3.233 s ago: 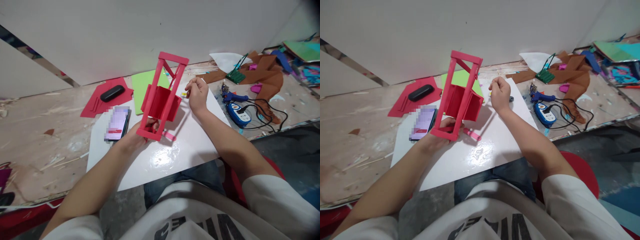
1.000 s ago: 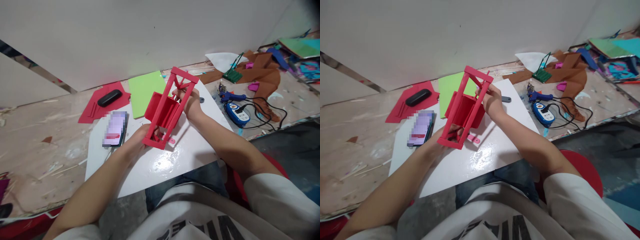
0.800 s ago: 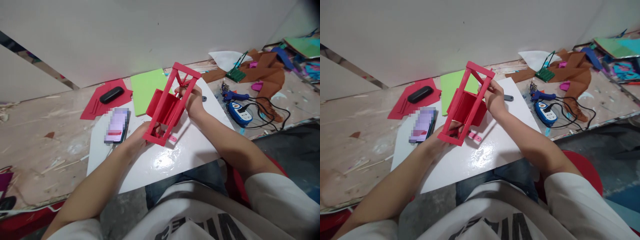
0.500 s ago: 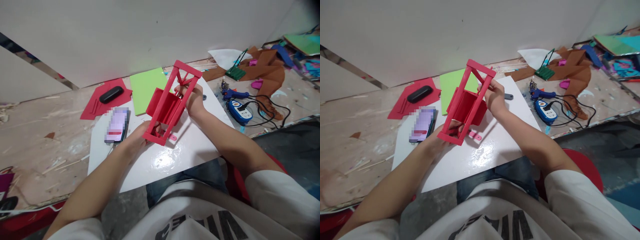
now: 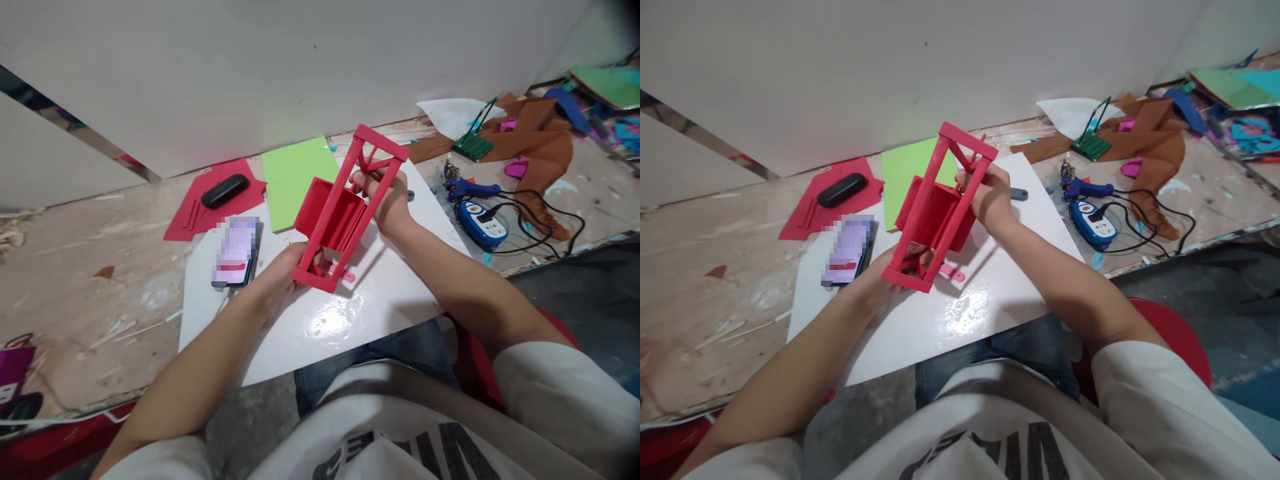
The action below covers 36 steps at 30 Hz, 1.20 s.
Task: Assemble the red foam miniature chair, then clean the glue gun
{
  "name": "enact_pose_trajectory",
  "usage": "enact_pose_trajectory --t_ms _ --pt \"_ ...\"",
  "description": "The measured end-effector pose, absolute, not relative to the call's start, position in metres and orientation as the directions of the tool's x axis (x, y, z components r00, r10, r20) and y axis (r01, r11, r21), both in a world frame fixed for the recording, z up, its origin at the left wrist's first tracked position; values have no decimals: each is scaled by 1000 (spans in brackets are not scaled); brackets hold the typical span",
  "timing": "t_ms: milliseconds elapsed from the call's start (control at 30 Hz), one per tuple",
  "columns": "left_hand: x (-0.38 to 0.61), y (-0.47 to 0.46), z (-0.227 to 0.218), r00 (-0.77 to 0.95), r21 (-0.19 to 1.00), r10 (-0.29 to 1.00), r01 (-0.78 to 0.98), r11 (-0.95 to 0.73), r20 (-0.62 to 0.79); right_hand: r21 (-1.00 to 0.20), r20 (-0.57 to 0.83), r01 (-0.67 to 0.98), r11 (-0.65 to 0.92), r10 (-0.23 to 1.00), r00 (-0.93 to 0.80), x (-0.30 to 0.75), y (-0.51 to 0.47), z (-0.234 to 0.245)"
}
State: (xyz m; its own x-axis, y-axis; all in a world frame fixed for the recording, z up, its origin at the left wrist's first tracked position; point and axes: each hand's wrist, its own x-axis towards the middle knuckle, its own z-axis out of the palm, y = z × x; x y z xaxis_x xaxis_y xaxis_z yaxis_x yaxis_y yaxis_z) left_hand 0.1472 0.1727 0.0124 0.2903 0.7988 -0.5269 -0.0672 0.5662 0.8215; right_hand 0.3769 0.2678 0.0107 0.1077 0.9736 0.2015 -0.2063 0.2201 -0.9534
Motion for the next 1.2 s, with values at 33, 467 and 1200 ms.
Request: enact_pose_trajectory --t_ms 33,467,1200 --pt "147 173 12 287 821 800 -68 566 -528 -948 214 -214 236 969 120 377 268 11" --pt "143 175 4 309 829 827 -166 533 -470 -929 231 -287 232 972 38 378 268 14" --pt "129 180 5 689 594 560 -230 771 -460 -917 121 -390 79 989 -83 396 284 17"
